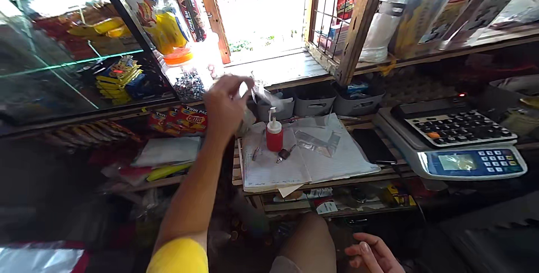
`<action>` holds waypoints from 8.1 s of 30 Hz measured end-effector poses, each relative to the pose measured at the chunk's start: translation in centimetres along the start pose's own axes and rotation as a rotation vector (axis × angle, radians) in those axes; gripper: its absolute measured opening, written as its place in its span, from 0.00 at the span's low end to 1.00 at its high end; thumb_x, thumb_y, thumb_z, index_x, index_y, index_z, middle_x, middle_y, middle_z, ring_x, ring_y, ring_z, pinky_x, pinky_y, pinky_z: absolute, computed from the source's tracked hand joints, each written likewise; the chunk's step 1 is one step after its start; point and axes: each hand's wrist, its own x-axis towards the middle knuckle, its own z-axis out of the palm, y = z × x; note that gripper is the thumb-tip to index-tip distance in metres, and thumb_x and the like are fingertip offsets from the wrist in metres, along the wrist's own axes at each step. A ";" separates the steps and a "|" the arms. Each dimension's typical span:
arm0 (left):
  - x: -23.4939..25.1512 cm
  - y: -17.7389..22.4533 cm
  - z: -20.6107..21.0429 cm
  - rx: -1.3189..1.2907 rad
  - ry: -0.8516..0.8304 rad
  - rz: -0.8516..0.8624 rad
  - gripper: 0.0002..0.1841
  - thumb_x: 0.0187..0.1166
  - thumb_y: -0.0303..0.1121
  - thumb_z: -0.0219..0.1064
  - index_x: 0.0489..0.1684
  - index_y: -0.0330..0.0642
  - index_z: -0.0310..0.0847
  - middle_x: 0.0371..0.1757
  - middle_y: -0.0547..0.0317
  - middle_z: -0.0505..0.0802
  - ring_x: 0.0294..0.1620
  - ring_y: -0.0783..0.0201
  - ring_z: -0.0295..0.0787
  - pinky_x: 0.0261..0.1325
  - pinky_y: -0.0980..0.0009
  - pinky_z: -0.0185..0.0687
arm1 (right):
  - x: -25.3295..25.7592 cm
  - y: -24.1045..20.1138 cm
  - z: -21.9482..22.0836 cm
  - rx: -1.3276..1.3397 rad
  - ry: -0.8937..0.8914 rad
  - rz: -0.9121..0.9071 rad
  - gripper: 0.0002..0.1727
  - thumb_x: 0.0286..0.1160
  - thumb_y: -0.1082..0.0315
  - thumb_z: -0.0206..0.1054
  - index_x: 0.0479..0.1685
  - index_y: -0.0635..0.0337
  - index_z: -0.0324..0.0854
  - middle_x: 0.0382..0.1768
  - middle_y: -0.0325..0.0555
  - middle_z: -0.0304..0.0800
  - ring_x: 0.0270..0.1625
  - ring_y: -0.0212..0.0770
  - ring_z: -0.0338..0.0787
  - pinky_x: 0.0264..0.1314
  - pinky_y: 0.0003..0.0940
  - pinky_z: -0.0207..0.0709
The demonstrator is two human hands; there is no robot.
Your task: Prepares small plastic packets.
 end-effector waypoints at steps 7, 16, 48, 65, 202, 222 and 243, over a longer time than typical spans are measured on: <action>11.0 -9.3 2.6 0.209 -0.064 0.093 0.10 0.77 0.24 0.68 0.50 0.33 0.91 0.51 0.40 0.92 0.56 0.51 0.90 0.66 0.58 0.82 | -0.8 0.7 0.5 -0.017 0.071 0.012 0.12 0.91 0.71 0.52 0.64 0.67 0.74 0.39 0.43 0.95 0.39 0.36 0.95 0.49 0.34 0.91; 2.1 -12.0 1.0 0.349 -0.210 -0.109 0.30 0.72 0.08 0.51 0.70 0.38 0.84 0.68 0.35 0.88 0.71 0.38 0.84 0.76 0.44 0.74 | -0.6 1.7 -0.4 -0.025 0.039 0.071 0.12 0.90 0.72 0.52 0.63 0.66 0.75 0.39 0.42 0.96 0.40 0.38 0.96 0.48 0.34 0.92; -11.0 2.9 20.9 -0.373 -0.987 -0.185 0.16 0.75 0.26 0.75 0.58 0.31 0.83 0.42 0.47 0.94 0.43 0.56 0.94 0.56 0.56 0.88 | -2.9 2.5 0.1 -0.338 0.095 -0.065 0.27 0.79 0.57 0.65 0.74 0.63 0.76 0.61 0.46 0.91 0.63 0.37 0.91 0.65 0.32 0.87; 0.0 3.0 17.6 -0.232 -0.693 0.004 0.20 0.86 0.30 0.64 0.74 0.36 0.75 0.48 0.47 0.97 0.49 0.57 0.96 0.62 0.58 0.87 | -1.4 1.0 0.7 -0.378 0.017 -0.136 0.25 0.81 0.60 0.65 0.74 0.62 0.77 0.62 0.45 0.91 0.62 0.36 0.91 0.65 0.31 0.87; -11.5 8.1 9.7 -0.187 -0.549 0.452 0.23 0.75 0.27 0.71 0.71 0.50 0.86 0.69 0.53 0.89 0.78 0.46 0.75 0.80 0.53 0.70 | 3.8 -10.5 2.8 -0.024 0.157 -0.209 0.11 0.68 0.75 0.78 0.49 0.58 0.91 0.41 0.41 0.97 0.43 0.35 0.96 0.50 0.28 0.92; -9.9 9.5 10.2 -0.094 -0.595 0.790 0.23 0.79 0.19 0.63 0.69 0.54 0.87 0.68 0.51 0.90 0.78 0.40 0.77 0.83 0.49 0.66 | 4.2 -11.2 3.7 -0.005 0.173 -0.079 0.05 0.79 0.67 0.72 0.41 0.56 0.92 0.33 0.38 0.96 0.36 0.30 0.94 0.45 0.25 0.89; -0.4 12.7 7.6 0.017 -0.520 1.290 0.22 0.87 0.21 0.53 0.75 0.48 0.80 0.70 0.46 0.87 0.76 0.43 0.77 0.63 0.51 0.78 | 6.4 -13.3 2.0 -0.180 -0.241 -0.573 0.30 0.68 0.76 0.77 0.73 0.64 0.75 0.68 0.46 0.86 0.51 0.36 0.95 0.51 0.29 0.93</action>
